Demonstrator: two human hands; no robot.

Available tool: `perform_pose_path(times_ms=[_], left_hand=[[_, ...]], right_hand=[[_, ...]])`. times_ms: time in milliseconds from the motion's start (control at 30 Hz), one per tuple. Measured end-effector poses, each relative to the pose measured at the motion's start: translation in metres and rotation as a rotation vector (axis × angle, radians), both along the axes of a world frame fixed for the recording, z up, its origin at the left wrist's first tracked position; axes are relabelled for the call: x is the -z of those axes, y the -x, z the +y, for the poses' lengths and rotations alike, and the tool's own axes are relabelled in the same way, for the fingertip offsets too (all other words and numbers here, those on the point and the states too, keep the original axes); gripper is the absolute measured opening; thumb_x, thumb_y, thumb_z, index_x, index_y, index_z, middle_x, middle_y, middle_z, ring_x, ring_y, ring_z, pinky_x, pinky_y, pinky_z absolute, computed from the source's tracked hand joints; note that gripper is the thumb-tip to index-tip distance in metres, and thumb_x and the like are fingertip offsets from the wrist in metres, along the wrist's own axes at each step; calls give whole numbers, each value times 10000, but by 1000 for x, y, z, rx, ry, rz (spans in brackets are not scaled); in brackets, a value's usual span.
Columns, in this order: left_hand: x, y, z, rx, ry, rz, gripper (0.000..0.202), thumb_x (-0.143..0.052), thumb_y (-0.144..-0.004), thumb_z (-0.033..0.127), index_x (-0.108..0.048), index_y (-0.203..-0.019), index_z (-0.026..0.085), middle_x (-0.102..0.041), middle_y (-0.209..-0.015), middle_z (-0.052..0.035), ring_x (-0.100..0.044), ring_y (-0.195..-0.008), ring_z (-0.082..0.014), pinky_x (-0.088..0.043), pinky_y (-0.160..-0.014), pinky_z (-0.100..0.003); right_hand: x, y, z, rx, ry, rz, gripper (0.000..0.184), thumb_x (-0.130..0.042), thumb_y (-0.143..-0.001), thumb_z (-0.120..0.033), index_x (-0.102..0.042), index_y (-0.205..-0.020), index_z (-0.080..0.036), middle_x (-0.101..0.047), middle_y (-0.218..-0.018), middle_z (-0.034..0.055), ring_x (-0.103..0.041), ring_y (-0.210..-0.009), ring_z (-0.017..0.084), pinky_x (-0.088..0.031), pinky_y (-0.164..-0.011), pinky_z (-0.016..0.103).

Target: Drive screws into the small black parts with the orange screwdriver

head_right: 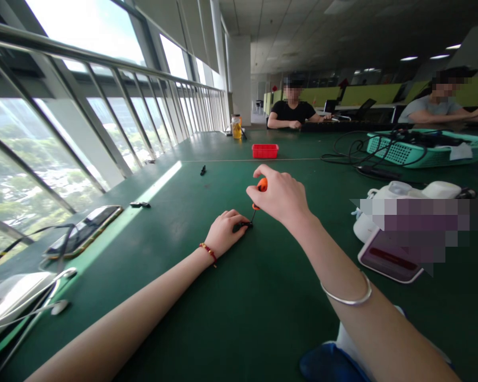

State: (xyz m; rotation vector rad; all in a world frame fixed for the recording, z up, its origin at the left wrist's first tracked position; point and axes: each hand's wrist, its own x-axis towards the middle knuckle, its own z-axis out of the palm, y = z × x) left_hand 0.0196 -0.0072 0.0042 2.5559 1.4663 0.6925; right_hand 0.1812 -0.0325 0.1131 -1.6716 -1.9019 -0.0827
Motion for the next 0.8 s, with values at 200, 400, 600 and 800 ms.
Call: perform_pose_path(times_ms=[200, 400, 600, 800], left_hand=[[0, -1, 0, 2, 0, -3, 188, -533, -816, 230, -677, -936, 234, -615, -960, -27, -548, -909, -185, -457, -857, -319], [-1, -1, -1, 0, 3, -3, 191, -529, -819, 236, -678, -940, 234, -617, -966, -27, -548, -912, -187, -458, -851, -318], [1, 0, 1, 6, 0, -9, 194, -532, -817, 235, -681, -940, 237, -617, -960, -28, -546, -914, -187, -457, -855, -322], [0, 0, 0, 2, 3, -1, 187, -534, -817, 236, -679, -936, 237, -615, -965, -29, -548, -918, -187, -459, -847, -321]], right_hand=[[1, 1, 0, 10, 22, 35, 337, -374, -823, -489, -597, -754, -245, -602, -632, 13, -517, -581, 175, -275, -498, 258], [1, -1, 1, -1, -11, 71, 224, -483, -746, -370, -560, -922, -254, -604, -674, -7, -517, -582, 168, -292, -506, 257], [2, -1, 3, 17, 10, 65, 340, -386, -819, -482, -579, -689, -234, -594, -625, 22, -516, -585, 175, -275, -500, 263], [2, -2, 3, 30, 20, 70, 214, -488, -738, -393, -581, -882, -264, -616, -676, -4, -518, -591, 174, -291, -516, 254]])
